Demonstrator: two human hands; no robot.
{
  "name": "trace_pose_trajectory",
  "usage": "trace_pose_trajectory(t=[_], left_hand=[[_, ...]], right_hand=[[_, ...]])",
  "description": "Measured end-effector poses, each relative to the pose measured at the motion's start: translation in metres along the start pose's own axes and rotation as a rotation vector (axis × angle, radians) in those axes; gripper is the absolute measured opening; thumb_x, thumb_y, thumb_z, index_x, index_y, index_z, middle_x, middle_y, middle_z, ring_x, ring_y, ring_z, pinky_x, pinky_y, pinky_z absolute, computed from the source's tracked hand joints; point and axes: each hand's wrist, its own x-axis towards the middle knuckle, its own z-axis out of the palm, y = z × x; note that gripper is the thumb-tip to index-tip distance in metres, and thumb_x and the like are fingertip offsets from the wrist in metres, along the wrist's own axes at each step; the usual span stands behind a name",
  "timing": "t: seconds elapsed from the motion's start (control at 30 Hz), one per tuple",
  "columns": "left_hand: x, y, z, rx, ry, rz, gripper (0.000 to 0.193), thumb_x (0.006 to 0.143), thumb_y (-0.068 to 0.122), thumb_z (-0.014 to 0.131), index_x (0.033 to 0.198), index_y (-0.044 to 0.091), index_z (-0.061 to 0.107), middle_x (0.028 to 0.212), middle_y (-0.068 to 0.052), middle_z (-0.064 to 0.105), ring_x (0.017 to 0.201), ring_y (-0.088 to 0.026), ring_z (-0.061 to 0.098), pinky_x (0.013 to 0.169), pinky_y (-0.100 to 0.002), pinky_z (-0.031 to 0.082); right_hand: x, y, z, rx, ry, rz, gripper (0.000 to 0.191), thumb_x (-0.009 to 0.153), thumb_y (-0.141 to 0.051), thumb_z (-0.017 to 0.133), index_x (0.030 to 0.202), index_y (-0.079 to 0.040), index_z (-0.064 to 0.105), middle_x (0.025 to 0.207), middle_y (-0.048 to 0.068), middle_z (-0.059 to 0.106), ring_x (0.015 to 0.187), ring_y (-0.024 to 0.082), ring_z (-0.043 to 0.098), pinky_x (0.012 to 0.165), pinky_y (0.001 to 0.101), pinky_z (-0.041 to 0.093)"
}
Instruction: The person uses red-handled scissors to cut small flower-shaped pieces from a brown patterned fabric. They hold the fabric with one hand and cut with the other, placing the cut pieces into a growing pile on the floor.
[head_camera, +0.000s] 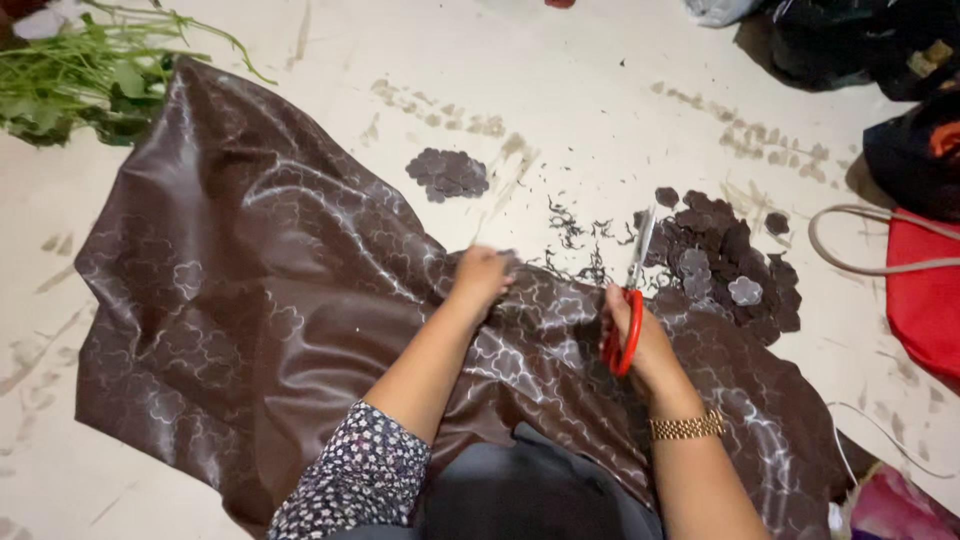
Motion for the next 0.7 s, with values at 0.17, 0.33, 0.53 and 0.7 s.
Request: trace_pose_trajectory(t=[0.17, 0.33, 0.53, 0.7], left_hand=[[0.03, 0.032, -0.03, -0.268, 0.056, 0.111, 0.019, 0.102, 0.006, 0.058, 0.106, -0.012, 0.065, 0.086, -0.017, 0.066, 0.063, -0.016, 0.058, 0.05, -0.029, 0.043], [0.053, 0.056, -0.032, -0.217, 0.341, 0.019, 0.045, 0.092, 0.019, 0.067, 0.131, 0.0, 0.055, 0.112, -0.021, 0.068, 0.082, -0.025, 0.062, 0.063, -0.041, 0.05], [0.025, -0.014, 0.001, 0.475, 0.334, 0.398, 0.074, 0.082, 0.023, 0.08, 0.142, 0.0, 0.044, 0.136, -0.028, 0.051, 0.128, -0.042, 0.049, 0.109, -0.047, 0.04], [0.018, -0.023, 0.034, 0.58, 0.164, 0.602, 0.074, 0.078, 0.021, 0.082, 0.14, 0.001, 0.048, 0.138, -0.025, 0.053, 0.13, -0.043, 0.047, 0.11, -0.048, 0.039]], right_hand=[[0.007, 0.007, -0.002, 0.048, 0.054, 0.046, 0.051, 0.093, -0.06, 0.057, 0.086, -0.01, 0.055, 0.071, 0.004, 0.053, 0.058, 0.017, 0.053, 0.054, 0.033, 0.047], [0.005, 0.005, -0.001, 0.012, 0.082, 0.121, 0.054, 0.094, -0.062, 0.055, 0.084, -0.009, 0.056, 0.07, 0.004, 0.054, 0.058, 0.017, 0.054, 0.054, 0.0333, 0.048], [-0.005, -0.012, -0.018, -0.009, 0.165, -0.039, 0.05, 0.095, -0.057, 0.056, 0.086, -0.008, 0.058, 0.068, 0.005, 0.056, 0.054, 0.018, 0.055, 0.051, 0.0327, 0.046], [-0.033, -0.028, -0.068, -0.07, 0.34, -0.145, 0.043, 0.098, -0.049, 0.059, 0.087, -0.008, 0.059, 0.073, 0.003, 0.061, 0.058, 0.013, 0.06, 0.053, 0.0302, 0.051]])
